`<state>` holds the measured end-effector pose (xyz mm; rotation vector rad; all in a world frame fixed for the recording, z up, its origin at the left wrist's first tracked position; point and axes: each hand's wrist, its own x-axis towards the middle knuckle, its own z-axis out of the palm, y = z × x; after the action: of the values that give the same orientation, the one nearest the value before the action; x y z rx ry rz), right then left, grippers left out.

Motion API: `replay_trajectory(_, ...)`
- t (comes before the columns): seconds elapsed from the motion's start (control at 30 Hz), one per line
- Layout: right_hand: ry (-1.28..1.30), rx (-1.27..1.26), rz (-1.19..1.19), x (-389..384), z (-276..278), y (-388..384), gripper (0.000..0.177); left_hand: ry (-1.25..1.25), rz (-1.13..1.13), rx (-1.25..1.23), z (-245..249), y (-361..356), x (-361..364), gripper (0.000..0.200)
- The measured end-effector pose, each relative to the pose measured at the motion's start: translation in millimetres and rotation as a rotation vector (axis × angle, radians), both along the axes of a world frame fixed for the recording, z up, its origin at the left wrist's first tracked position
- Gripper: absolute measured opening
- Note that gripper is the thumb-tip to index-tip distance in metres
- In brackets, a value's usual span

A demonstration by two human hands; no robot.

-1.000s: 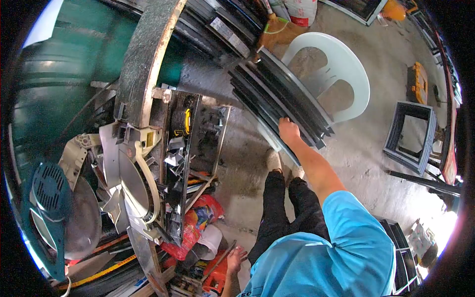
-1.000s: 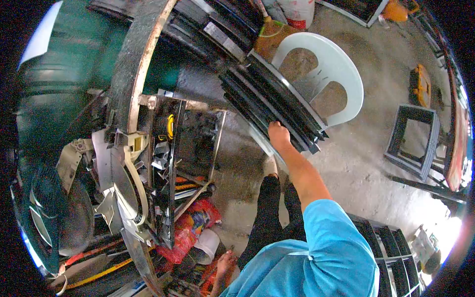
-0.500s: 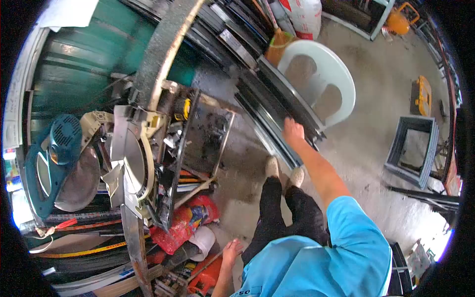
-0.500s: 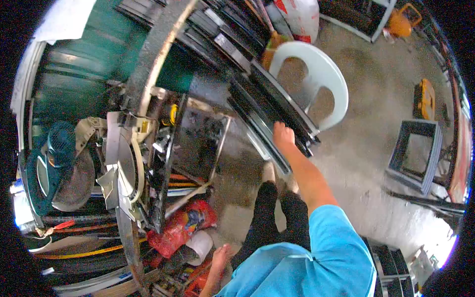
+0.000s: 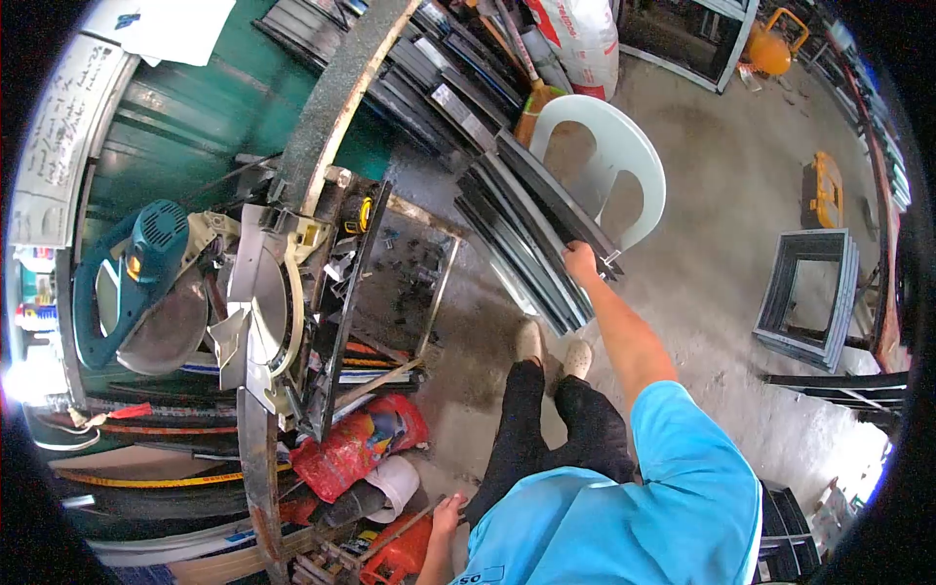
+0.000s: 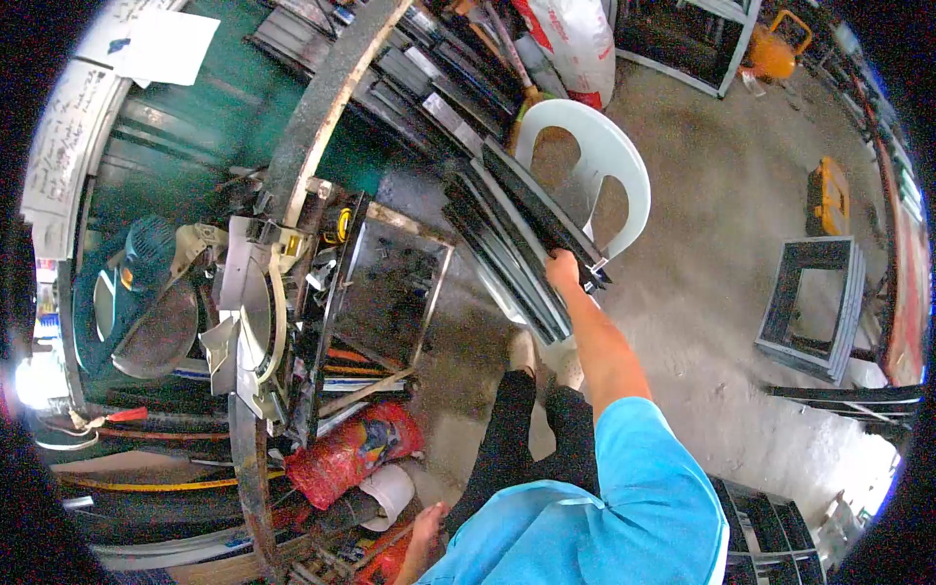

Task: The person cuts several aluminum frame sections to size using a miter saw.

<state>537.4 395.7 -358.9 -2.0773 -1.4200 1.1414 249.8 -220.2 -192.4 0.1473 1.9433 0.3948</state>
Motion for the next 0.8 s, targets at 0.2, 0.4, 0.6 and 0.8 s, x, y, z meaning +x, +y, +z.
replay_trajectory(0.2, 0.118, 0.116, -0.025, -1, 0, -11, 0.033, -0.037, 0.304, -0.133, 63, -29, 25, 0.042)
replay_trajectory(0.4, -0.041, 0.056, 0.034, -9, -14, -13, 0.034, 0.031, -0.159, -0.117, 1, -107, -24, 0.038)
replay_trajectory(0.6, -0.354, 0.294, 0.132, -16, -53, -24, 0.025, -0.068, 0.161, -0.043, 14, -94, -61, 0.038)
replay_trajectory(0.8, -0.243, 0.283, 0.024, -3, -23, -45, 0.025, 0.012, 0.108, -0.272, 70, -93, -67, 0.045)
